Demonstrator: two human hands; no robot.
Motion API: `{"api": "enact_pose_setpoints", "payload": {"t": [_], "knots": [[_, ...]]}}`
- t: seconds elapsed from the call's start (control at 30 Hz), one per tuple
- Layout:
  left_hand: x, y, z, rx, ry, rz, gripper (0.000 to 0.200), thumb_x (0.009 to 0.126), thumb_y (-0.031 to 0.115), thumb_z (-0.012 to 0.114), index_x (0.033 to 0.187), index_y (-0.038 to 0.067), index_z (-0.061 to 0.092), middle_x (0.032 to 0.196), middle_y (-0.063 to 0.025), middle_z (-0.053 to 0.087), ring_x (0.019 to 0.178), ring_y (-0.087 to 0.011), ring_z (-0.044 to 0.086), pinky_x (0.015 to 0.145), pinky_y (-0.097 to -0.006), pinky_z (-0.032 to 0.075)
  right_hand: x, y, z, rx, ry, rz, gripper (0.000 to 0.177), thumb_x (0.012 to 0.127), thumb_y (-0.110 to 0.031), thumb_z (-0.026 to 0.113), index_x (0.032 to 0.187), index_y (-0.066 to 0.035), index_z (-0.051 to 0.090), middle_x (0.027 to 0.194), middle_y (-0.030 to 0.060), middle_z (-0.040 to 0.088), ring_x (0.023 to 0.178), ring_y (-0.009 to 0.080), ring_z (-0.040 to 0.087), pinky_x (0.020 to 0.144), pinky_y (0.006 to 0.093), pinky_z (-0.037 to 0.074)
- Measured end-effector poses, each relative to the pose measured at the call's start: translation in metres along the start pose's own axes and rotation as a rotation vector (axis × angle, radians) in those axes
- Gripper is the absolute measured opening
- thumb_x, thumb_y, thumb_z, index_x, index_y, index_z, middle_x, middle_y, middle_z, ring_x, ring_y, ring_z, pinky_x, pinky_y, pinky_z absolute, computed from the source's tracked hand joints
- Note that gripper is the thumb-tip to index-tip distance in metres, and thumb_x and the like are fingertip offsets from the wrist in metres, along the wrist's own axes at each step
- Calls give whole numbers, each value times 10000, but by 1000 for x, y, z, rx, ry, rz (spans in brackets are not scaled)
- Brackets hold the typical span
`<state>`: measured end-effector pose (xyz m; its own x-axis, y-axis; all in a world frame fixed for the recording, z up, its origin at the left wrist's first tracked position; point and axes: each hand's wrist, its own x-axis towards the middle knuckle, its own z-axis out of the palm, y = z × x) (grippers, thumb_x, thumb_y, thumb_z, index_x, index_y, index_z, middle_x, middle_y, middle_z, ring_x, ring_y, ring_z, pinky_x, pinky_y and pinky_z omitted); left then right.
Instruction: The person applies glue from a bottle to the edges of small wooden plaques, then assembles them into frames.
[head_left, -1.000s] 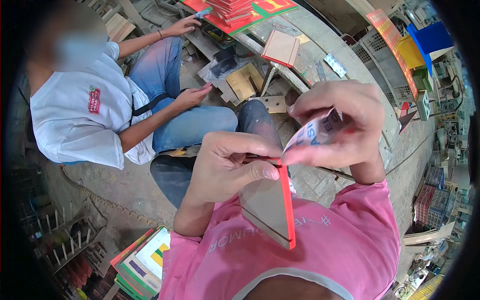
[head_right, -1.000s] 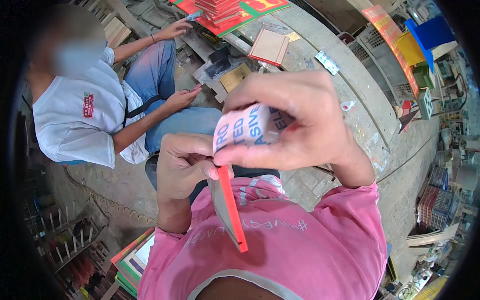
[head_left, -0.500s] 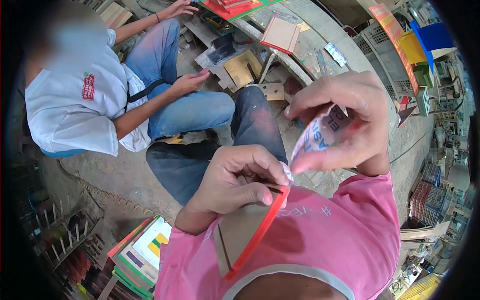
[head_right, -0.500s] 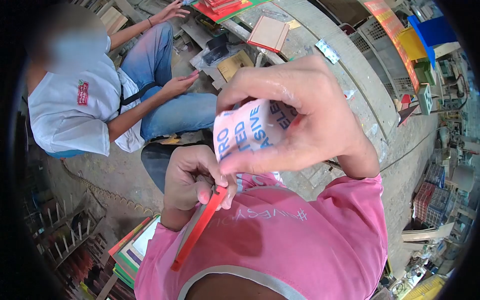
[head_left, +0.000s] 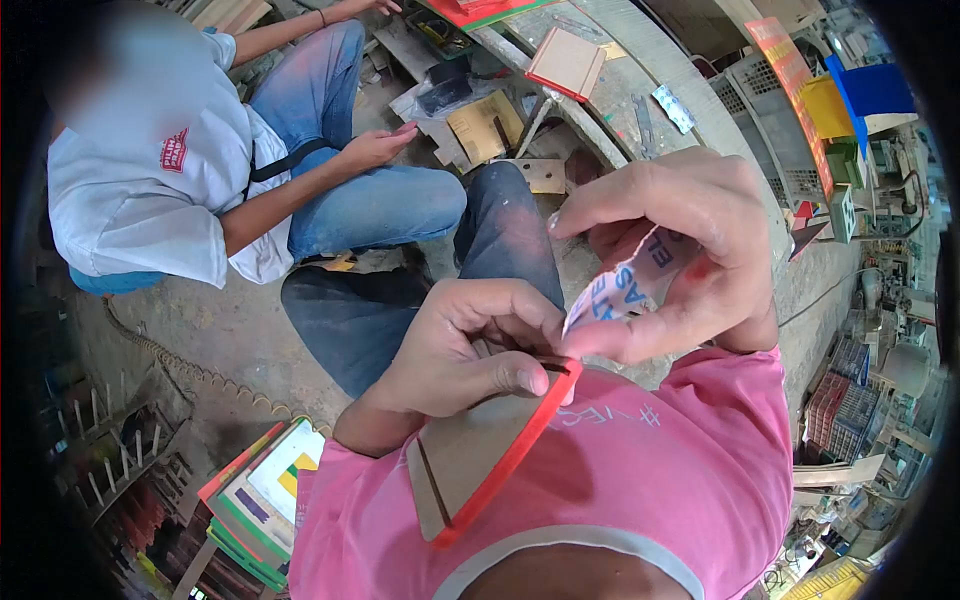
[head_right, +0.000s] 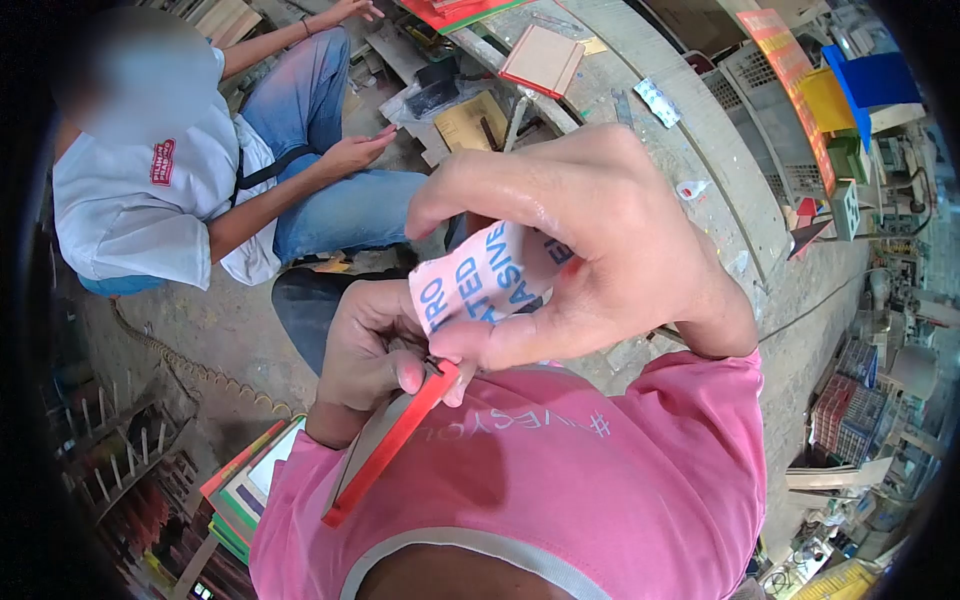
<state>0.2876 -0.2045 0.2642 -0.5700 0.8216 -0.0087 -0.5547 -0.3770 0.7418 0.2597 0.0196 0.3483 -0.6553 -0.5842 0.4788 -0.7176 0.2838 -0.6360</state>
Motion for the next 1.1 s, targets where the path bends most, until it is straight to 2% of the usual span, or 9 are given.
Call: {"api": "enact_pose_setpoints", "payload": {"t": [0.23,0.27,0.47,0.6,0.7,0.8,0.93,1.03,1.1], "knots": [[0,6,8,9,41,24,208,814,52,758,961,-29,636,896,-65,686,837,-92,651,770,-230,502,0,-1,4,15,32,13,486,609,-270,905,879,56,666,712,97,665,467,138,596,418,221,424],[0,5,4,24,31,16,207,815,52,757,963,-29,637,900,-66,686,840,-91,651,771,-232,503,0,-6,-3,-67,-31,73,488,611,-274,903,879,57,665,714,93,665,466,133,593,420,221,425],[0,6,6,24,18,31,200,815,42,752,966,-29,642,909,-66,688,848,-91,652,773,-231,504,1,0,5,4,32,-45,500,615,-298,898,878,62,672,665,81,646,460,124,582,421,214,420],[0,9,7,13,41,15,193,815,45,753,957,-30,644,907,-63,689,845,-89,651,771,-228,504,2,-4,0,-64,56,-26,506,606,-302,901,881,59,676,640,74,635,458,124,581,418,214,410],[0,9,9,31,44,39,192,816,48,753,956,-27,646,899,-61,691,835,-89,653,764,-230,508,-1,-7,0,-44,-3,-34,516,595,-313,906,886,49,681,634,69,630,457,124,577,416,219,401],[0,4,5,22,49,48,196,817,55,757,957,-25,646,890,-61,692,826,-91,656,761,-233,512,0,-9,-2,-109,26,46,524,591,-317,907,885,53,680,639,70,634,457,126,578,419,226,403],[-1,9,10,75,62,49,202,814,62,763,956,-25,649,887,-63,693,828,-93,657,763,-236,513,1,-10,-3,-73,-23,-26,511,586,-291,910,883,56,679,652,77,644,460,120,579,418,225,403],[-2,7,9,50,74,49,208,811,68,769,954,-28,654,888,-68,694,836,-94,658,765,-238,512,1,-9,1,-88,46,9,491,599,-287,899,877,54,680,669,87,656,459,121,578,419,228,408],[-3,9,11,73,76,64,210,810,66,770,957,-31,658,890,-72,695,840,-95,659,767,-237,513,0,-8,3,-107,107,-63,493,603,-295,898,873,55,679,681,95,664,458,122,581,420,229,412]]}}
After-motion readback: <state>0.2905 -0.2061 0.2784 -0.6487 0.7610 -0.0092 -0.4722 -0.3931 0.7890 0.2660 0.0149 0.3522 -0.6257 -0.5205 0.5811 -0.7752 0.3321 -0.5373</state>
